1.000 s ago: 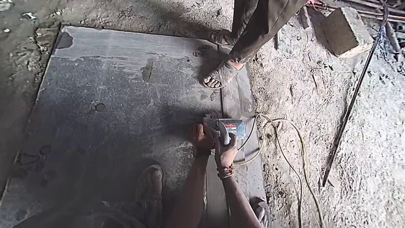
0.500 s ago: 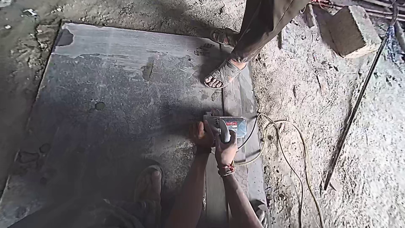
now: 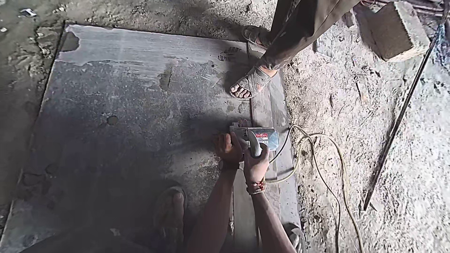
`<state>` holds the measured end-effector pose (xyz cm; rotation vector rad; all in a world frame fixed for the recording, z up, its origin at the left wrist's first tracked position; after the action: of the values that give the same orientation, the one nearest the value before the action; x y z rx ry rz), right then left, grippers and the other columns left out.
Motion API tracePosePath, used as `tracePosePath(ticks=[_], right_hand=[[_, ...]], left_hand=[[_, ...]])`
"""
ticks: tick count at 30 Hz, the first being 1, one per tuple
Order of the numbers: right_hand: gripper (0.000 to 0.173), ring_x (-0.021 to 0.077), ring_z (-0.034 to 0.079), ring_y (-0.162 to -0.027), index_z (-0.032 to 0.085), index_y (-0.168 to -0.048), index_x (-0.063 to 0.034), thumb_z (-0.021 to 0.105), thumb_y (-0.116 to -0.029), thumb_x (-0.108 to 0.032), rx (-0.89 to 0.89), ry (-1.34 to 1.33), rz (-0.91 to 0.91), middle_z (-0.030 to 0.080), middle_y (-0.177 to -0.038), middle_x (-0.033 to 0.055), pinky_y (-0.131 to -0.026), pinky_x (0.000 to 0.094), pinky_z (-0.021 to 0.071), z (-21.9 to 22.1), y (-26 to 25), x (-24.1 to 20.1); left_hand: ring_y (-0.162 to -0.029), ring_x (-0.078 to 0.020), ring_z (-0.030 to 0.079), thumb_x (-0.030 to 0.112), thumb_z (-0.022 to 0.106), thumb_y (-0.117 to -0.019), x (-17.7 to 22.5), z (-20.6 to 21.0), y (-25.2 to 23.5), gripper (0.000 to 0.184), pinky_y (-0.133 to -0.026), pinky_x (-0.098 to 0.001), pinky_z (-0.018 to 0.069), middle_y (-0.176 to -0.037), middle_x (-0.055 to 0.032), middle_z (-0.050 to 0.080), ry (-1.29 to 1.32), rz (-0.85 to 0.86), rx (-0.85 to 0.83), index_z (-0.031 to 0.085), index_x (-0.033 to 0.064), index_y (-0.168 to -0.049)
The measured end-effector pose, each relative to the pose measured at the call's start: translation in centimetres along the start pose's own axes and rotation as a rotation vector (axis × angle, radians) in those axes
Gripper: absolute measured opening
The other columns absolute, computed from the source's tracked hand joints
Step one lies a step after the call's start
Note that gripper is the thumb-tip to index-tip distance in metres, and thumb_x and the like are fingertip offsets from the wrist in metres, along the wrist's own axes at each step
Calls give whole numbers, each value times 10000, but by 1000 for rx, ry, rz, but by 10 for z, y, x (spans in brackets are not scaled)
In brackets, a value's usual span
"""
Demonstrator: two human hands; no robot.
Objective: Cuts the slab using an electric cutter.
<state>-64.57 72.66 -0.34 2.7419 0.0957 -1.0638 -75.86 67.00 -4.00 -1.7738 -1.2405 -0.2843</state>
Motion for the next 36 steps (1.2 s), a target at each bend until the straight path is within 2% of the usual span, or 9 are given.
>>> tracePosePath(ticks=[12, 19, 27, 29, 30, 32, 34, 36], right_hand=[[506, 315, 668, -654, 619, -1241, -9, 787, -815, -223, 30, 14, 14, 696, -785, 138, -607, 543, 526, 3, -5, -10], [499, 296, 659, -640, 620, -1213, -13, 798, -797, -222, 74, 6, 0, 687, -775, 127, -598, 530, 523, 6, -8, -11], [478, 279, 656, -645, 629, -1191, -8, 796, -795, -217, 63, 16, -11, 684, -781, 119, -601, 515, 524, 9, -15, -16], [444, 225, 665, -699, 650, -1165, -13, 789, -794, -212, -17, -65, -23, 695, -827, 99, -655, 472, 543, 12, -22, -12], [414, 167, 665, -713, 672, -1139, -18, 784, -787, -205, -85, -146, -18, 699, -836, 71, -678, 413, 554, 14, -26, -8], [358, 73, 665, -677, 676, -1097, -23, 758, -785, -178, -243, -325, 22, 695, -812, 25, -657, 288, 582, 21, -33, -2], [383, 61, 648, -656, 661, -1110, -11, 728, -773, -180, -293, -363, 25, 676, -806, 25, -633, 269, 574, 22, -36, -3], [435, 72, 636, -702, 667, -1143, -5, 733, -764, -208, -203, -269, -28, 679, -845, 38, -671, 297, 553, 19, -35, -9]], left_hand=[[-712, -287, 643, 234, 563, -958, 1, 6, -12, 348, -680, -416, 514, -689, -123, 614, -1, 27, -44, 626, 34, -680], [-758, -314, 663, 255, 539, -978, -1, 13, -14, 359, -671, -421, 531, -735, -145, 635, 30, 31, -80, 655, 21, -730], [-720, -297, 647, 226, 579, -953, -2, 19, -20, 328, -641, -401, 520, -700, -126, 619, 46, 29, -49, 641, 31, -696], [-740, -310, 657, 225, 578, -953, -2, 20, -21, 325, -658, -417, 529, -723, -139, 636, 51, 18, -78, 650, 20, -711], [-746, -317, 660, 228, 578, -953, -2, 21, -22, 329, -661, -424, 531, -729, -146, 639, 47, 13, -95, 647, 17, -711], [-746, -327, 662, 234, 576, -955, -1, 22, -25, 335, -659, -431, 539, -732, -151, 632, 30, 21, -108, 634, 15, -708], [-752, -331, 658, 227, 583, -951, -1, 23, -26, 329, -675, -432, 537, -731, -150, 630, 31, 14, -114, 633, 11, -709], [-758, -332, 661, 230, 587, -947, -2, 24, -27, 329, -688, -435, 540, -732, -146, 637, 41, -4, -111, 642, 13, -706]])
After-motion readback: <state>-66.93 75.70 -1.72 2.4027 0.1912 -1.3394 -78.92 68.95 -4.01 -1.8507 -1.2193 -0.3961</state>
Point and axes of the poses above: each hand's wrist, its own y-axis away from the middle knuckle, its own z-axis out of the palm, x = y × z, the point moved 6 cm from there along -y, towards the middle knuckle
